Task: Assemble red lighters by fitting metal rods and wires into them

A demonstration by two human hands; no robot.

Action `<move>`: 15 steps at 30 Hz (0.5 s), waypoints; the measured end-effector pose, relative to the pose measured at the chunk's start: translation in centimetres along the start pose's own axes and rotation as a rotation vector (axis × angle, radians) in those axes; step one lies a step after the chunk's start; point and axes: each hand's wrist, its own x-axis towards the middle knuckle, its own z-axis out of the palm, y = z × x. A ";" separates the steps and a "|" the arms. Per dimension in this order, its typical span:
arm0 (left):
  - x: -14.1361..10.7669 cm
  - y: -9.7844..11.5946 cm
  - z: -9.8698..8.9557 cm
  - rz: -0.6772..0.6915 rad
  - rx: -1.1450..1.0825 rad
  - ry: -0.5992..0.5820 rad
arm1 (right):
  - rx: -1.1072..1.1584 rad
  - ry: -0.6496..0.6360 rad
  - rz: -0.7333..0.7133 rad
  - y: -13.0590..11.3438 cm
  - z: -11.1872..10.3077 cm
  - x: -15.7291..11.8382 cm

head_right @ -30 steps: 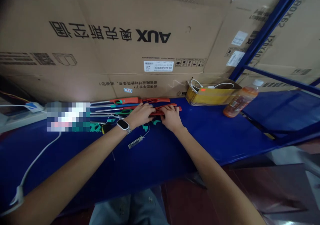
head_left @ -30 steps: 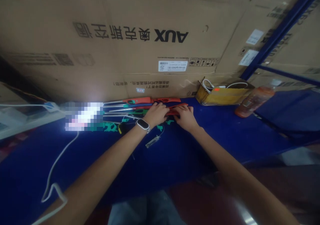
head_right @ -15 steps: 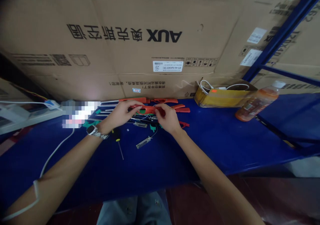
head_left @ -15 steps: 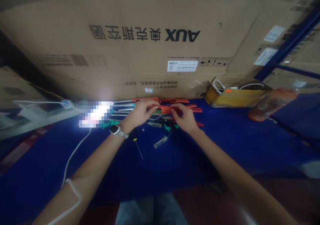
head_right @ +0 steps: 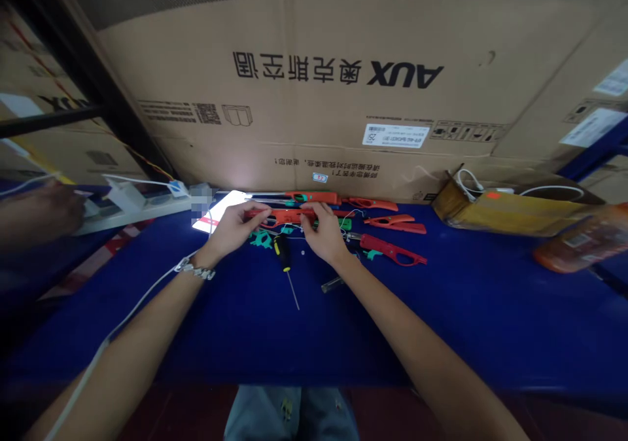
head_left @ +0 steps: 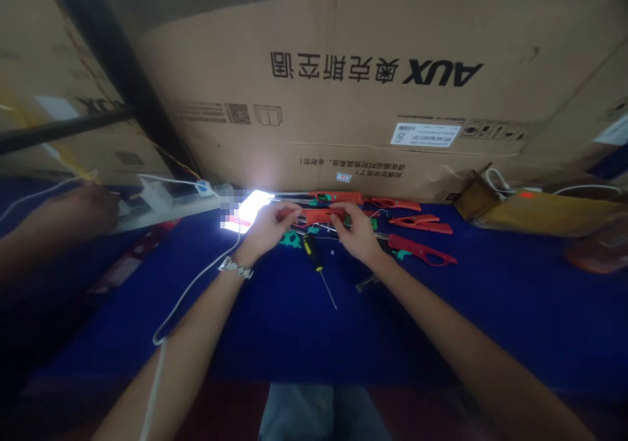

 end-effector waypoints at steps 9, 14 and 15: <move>1.1 -2.3 -3.0 0.042 0.144 0.197 | -0.535 -0.276 -0.074 -1.3 1.9 0.5; 0.6 -1.4 -2.6 0.064 0.145 0.191 | -0.597 -0.414 -0.033 -1.5 2.9 2.3; 0.5 -1.3 -2.6 0.064 0.141 0.195 | -0.615 -0.441 -0.029 -1.5 3.1 2.7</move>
